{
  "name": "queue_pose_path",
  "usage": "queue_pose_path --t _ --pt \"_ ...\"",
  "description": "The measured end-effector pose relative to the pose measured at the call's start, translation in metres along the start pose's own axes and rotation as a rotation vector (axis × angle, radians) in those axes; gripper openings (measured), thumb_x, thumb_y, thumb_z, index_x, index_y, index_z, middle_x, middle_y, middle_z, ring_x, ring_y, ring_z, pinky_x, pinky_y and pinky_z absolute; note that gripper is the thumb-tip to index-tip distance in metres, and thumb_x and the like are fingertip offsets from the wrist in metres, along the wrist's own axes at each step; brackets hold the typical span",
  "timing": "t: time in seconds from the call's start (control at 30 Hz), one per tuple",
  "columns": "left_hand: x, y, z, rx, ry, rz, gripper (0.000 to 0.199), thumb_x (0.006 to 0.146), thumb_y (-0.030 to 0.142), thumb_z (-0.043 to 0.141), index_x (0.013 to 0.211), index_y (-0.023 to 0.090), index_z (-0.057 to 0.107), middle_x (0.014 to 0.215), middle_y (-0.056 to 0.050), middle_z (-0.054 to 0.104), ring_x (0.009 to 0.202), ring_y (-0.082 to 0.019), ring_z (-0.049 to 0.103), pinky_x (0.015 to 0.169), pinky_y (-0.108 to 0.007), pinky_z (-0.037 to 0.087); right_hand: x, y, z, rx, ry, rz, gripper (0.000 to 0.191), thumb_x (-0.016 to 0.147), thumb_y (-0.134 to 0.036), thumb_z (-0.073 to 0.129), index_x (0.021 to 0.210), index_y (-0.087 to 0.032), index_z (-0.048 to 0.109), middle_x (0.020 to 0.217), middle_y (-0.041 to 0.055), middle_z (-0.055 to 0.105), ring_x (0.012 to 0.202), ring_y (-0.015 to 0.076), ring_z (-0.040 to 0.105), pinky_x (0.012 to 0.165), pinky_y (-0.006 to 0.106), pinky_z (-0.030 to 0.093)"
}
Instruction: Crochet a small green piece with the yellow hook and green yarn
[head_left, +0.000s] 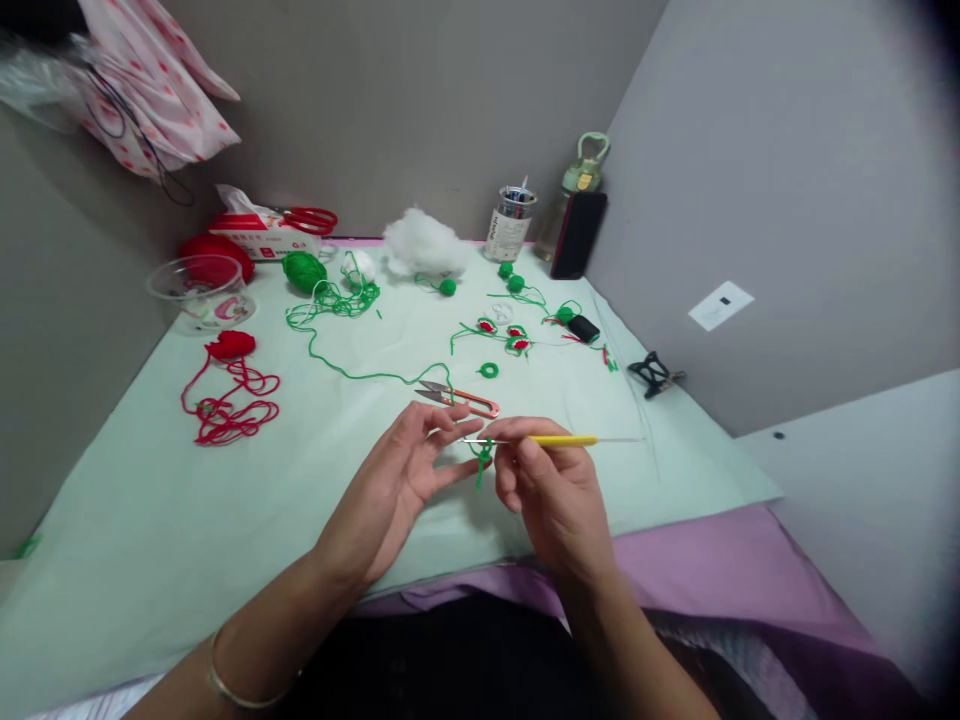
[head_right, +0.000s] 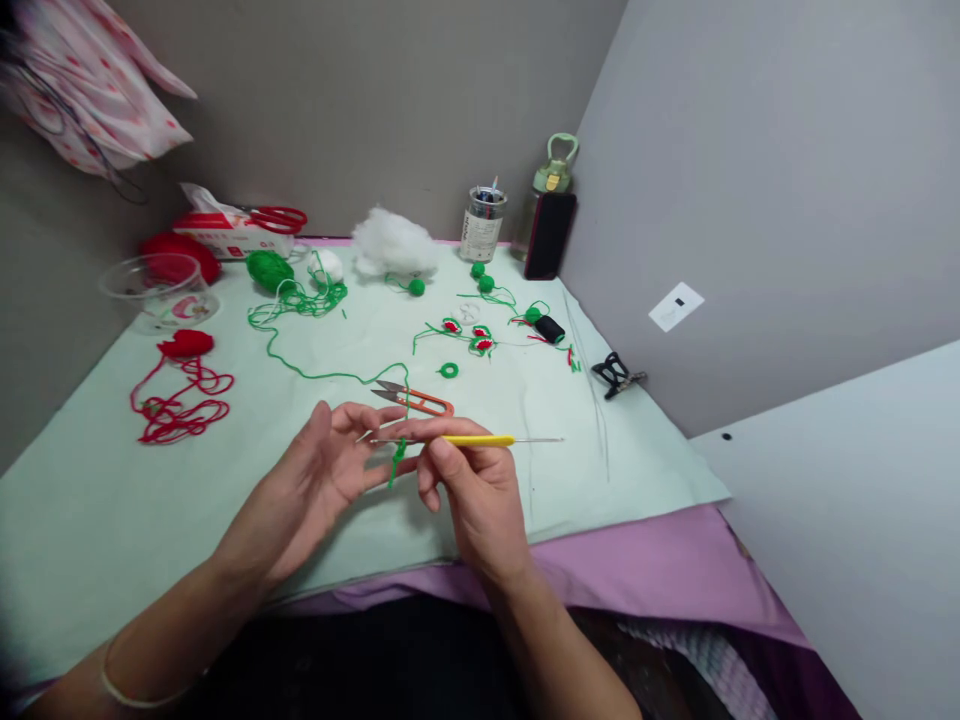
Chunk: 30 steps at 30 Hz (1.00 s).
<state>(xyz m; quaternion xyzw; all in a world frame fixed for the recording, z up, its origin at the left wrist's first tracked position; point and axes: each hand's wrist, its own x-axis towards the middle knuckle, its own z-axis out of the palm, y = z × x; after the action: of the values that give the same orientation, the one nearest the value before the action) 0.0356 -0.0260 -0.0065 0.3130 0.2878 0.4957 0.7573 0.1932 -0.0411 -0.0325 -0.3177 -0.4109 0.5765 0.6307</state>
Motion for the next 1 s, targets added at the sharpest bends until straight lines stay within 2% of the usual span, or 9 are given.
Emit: queue_pose_path --t 0.1,0.17,0.27,0.37,0.43,0.5,0.63,0.83,1.0 --pt "0.008 0.006 0.009 -0.118 0.002 0.089 0.047 0.104 0.051 0.042 0.077 0.020 0.064 0.116 -0.006 0.070 0.135 -0.027 0.054 0.113 -0.048 0.045 -0.003 0.001 0.002 0.005 -0.064 -0.011 0.012 0.096 -0.029 0.066 0.098 -0.026 0.078 0.094 0.0035 0.074 0.052 0.0040 0.050 0.044 0.018 0.037" --pt "0.013 0.008 0.009 -0.052 0.012 0.220 0.059 0.106 0.050 0.035 0.059 0.021 0.056 0.106 -0.004 0.075 0.138 -0.027 0.053 0.121 -0.049 0.035 -0.004 -0.001 0.003 0.017 -0.095 -0.026 0.012 0.096 -0.028 0.066 0.098 -0.026 0.078 0.098 0.0041 0.074 0.051 0.0039 0.051 0.043 0.018 0.037" --pt "0.013 0.010 0.001 0.421 -0.015 0.450 0.068 0.108 0.049 0.028 0.051 0.022 0.054 0.103 -0.003 0.079 0.142 -0.025 0.049 0.129 -0.046 0.014 -0.004 -0.004 0.003 0.026 -0.110 -0.049 0.014 0.097 -0.027 0.064 0.098 -0.025 0.078 0.098 0.0043 0.074 0.051 0.0039 0.051 0.042 0.018 0.037" --pt "0.008 0.008 -0.008 0.892 -0.076 0.586 0.052 0.106 0.047 0.037 0.080 0.024 0.076 0.121 -0.004 0.076 0.147 -0.025 0.041 0.130 -0.045 0.002 -0.003 -0.005 -0.001 0.010 -0.088 -0.082 0.014 0.098 -0.027 0.064 0.098 -0.025 0.077 0.098 0.0042 0.074 0.051 0.0043 0.052 0.042 0.018 0.037" --pt "0.003 0.006 -0.011 0.926 -0.117 0.496 0.042 0.106 0.045 0.041 0.109 0.025 0.078 0.134 -0.005 0.070 0.145 -0.025 0.043 0.128 -0.045 0.014 -0.003 -0.005 -0.003 -0.017 -0.067 -0.111 0.014 0.098 -0.026 0.063 0.098 -0.025 0.077 0.098 0.0043 0.074 0.053 0.0051 0.053 0.042 0.019 0.038" --pt "0.001 0.003 -0.011 0.791 -0.127 0.299 0.039 0.104 0.045 0.045 0.127 0.027 0.072 0.139 -0.005 0.067 0.138 -0.024 0.051 0.121 -0.042 0.031 -0.004 -0.004 -0.003 -0.060 -0.050 -0.135 0.015 0.098 -0.026 0.062 0.098 -0.026 0.077 0.100 0.0044 0.074 0.055 0.0061 0.054 0.044 0.019 0.040" --pt "0.000 -0.005 -0.010 0.498 -0.061 0.046 0.037 0.093 0.040 0.070 0.129 0.033 0.072 0.128 -0.003 0.072 0.117 -0.022 0.062 0.103 -0.033 0.047 -0.006 -0.003 -0.001 -0.173 -0.028 -0.174 0.015 0.098 -0.025 0.062 0.100 -0.027 0.077 0.102 0.0043 0.073 0.059 0.0074 0.057 0.047 0.021 0.043" --pt "0.002 -0.010 -0.008 0.344 -0.003 0.022 0.037 0.085 0.033 0.078 0.122 0.031 0.076 0.106 -0.004 0.072 0.074 -0.013 0.051 0.070 -0.026 0.047 -0.006 -0.001 0.000 -0.255 0.002 -0.201 0.015 0.097 -0.025 0.063 0.099 -0.029 0.077 0.102 0.0038 0.073 0.058 0.0081 0.057 0.047 0.022 0.044" --pt "0.000 -0.006 -0.007 0.370 -0.070 -0.051 0.044 0.089 0.040 0.074 0.131 0.029 0.071 0.093 -0.002 0.067 0.076 -0.013 0.053 0.081 -0.030 0.046 -0.006 -0.001 0.001 -0.262 0.002 -0.196 0.015 0.098 -0.025 0.062 0.099 -0.027 0.077 0.099 0.0035 0.072 0.057 0.0074 0.056 0.048 0.022 0.044"
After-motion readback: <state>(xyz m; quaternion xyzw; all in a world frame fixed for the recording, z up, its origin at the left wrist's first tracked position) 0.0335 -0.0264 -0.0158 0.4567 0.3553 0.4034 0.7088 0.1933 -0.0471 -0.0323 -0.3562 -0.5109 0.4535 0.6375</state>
